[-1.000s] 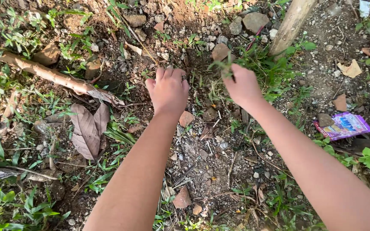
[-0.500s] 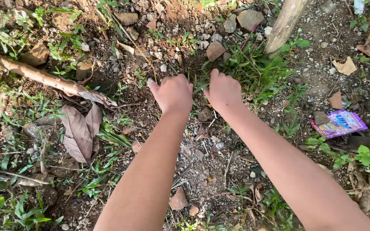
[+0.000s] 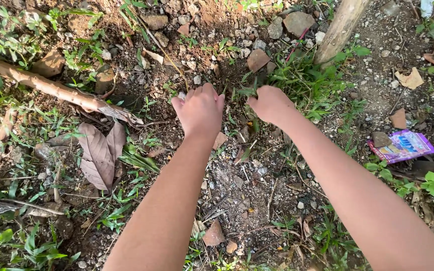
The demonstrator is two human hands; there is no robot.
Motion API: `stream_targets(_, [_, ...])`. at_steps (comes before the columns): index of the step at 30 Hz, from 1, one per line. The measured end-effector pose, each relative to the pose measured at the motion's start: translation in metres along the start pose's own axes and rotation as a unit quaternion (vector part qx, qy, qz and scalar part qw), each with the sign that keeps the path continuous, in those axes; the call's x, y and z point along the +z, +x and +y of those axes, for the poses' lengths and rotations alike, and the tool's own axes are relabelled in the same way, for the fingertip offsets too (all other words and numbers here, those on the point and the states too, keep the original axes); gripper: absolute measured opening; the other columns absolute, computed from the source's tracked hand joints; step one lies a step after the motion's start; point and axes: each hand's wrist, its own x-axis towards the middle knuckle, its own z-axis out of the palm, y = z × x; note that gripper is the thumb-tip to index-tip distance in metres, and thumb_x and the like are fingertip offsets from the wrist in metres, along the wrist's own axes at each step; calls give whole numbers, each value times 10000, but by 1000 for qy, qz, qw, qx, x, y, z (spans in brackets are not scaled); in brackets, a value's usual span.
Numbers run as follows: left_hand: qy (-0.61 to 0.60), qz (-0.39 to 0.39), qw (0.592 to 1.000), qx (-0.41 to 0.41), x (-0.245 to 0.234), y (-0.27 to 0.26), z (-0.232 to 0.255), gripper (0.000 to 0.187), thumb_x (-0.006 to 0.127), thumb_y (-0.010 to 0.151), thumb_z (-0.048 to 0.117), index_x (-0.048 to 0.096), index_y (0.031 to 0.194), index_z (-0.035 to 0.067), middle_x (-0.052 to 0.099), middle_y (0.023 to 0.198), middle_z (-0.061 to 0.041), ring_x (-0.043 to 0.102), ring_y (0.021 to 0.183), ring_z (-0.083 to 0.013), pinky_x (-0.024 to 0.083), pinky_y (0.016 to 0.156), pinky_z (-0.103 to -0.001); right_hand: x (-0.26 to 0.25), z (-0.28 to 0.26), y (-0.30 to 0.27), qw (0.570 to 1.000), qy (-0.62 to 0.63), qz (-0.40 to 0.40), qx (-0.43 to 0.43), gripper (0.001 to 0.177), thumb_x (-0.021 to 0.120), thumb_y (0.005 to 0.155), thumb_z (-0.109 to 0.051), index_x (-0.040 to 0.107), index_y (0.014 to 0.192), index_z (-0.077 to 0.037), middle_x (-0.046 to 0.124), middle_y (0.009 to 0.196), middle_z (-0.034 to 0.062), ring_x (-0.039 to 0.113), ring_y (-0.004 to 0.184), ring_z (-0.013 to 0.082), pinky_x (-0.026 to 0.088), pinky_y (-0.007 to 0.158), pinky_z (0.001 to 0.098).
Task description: Pulling weeds and grass from the ground in an outdoor garden area.
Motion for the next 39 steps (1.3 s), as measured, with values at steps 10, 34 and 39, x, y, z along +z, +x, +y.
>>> stream_targets(10, [-57,-58,997,-20,7,6,11,291,568,999,442,743,1017,210,762,882,-29,702,823,-206,402,966,-466,-5,22,1,974,188,-91,-84,299,602,1007,-324,699,1046,-43,656,736,119,619,635,213,512,634,399])
stream_targets(34, [-88,-50,995,-11,20,9,44,238,635,933,139,680,1161,189,686,1163,-69,672,1088,-304,548,866,-482,-48,125,-44,981,-186,54,20,397,718,867,-175,674,1257,-117,733,1100,139,751,909,290,623,722,433])
stream_targets(39, [122,-25,973,196,30,12,51,439,723,772,87,672,1190,211,583,1241,-60,563,1216,-250,473,998,-483,-116,75,-86,986,-54,151,37,461,837,819,-172,724,1254,-273,748,1174,39,719,1001,289,559,894,509])
